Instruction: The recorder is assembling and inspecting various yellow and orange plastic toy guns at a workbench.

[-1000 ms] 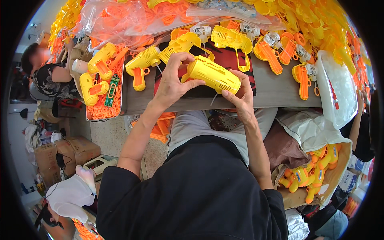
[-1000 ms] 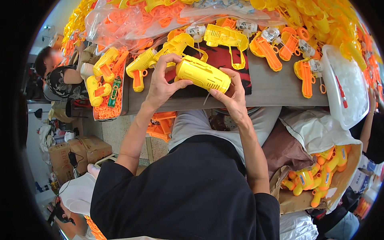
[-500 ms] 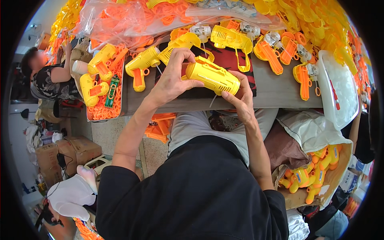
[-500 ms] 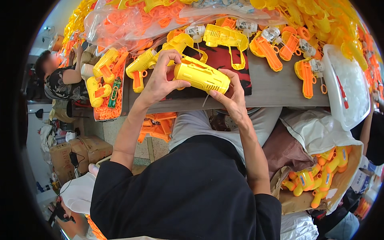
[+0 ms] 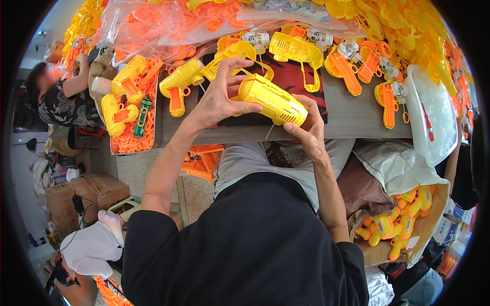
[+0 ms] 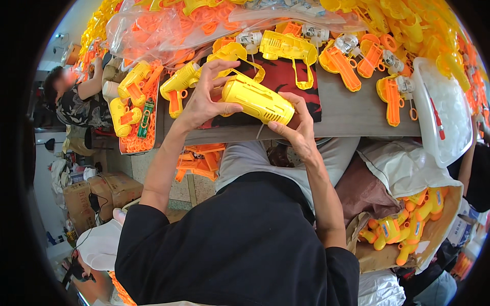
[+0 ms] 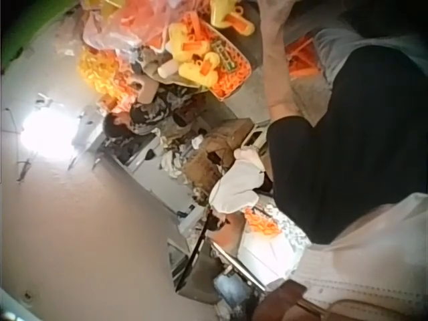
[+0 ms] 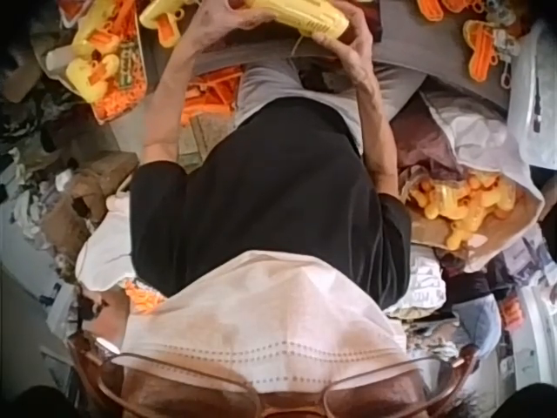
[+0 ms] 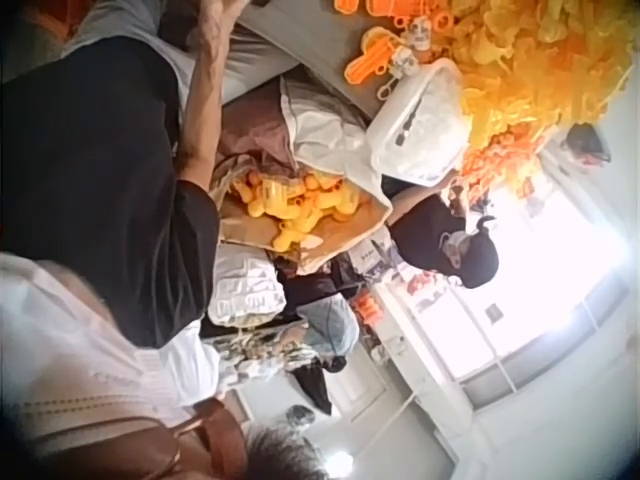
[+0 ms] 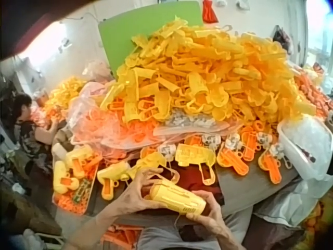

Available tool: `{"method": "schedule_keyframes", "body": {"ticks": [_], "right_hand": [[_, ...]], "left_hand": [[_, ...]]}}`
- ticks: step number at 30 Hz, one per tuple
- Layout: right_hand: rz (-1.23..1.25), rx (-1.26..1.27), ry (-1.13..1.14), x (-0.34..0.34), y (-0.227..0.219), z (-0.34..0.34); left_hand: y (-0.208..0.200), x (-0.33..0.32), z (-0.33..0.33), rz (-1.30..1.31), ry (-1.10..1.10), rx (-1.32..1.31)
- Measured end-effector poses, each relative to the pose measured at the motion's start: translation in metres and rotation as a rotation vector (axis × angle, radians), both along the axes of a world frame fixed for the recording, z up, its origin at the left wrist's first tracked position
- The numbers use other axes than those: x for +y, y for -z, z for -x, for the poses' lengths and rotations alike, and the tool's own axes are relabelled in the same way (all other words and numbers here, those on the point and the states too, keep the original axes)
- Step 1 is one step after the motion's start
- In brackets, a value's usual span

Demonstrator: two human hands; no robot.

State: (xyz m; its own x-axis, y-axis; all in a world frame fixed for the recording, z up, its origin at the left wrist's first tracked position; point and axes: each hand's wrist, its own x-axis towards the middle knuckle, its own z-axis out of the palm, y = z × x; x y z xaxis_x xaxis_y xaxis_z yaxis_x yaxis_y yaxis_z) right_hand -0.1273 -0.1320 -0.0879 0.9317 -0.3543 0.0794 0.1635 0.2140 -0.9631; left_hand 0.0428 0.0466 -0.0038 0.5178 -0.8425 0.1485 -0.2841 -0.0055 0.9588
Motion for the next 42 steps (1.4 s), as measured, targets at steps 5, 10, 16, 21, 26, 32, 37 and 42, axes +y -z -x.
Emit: {"method": "schedule_keyframes", "body": {"ticks": [5, 10, 16, 21, 26, 32, 37, 42], "right_hand": [[-0.124, -0.016, -0.023, -0.002, -0.001, 0.002], [0.120, -0.059, 0.059, 0.004, -0.007, -0.004], [0.450, 0.071, 0.016, 0.021, -0.067, -0.029], [0.694, -0.019, 0.016, 0.018, -0.068, -0.038], [0.393, -0.009, 0.050, -0.001, -0.066, -0.026], [0.264, -0.058, -0.045, -0.004, -0.061, -0.035], [0.077, -0.017, -0.079, -0.007, -0.061, -0.012], [0.266, -0.078, 0.002, -0.014, -0.065, -0.010]], "left_hand": [[0.006, -0.004, 0.004, -0.069, 0.050, 0.089], [0.003, -0.003, 0.003, -0.067, 0.029, -0.099], [-0.009, -0.010, 0.015, -0.073, -0.005, -0.438], [0.000, 0.002, 0.017, -0.046, -0.053, -0.416], [-0.002, 0.011, 0.016, 0.037, -0.024, -0.330], [0.008, 0.012, 0.019, 0.146, -0.087, -0.491], [0.009, 0.017, 0.011, 0.241, -0.029, -0.299], [-0.018, 0.015, -0.004, -0.098, 0.077, -0.518]]}}
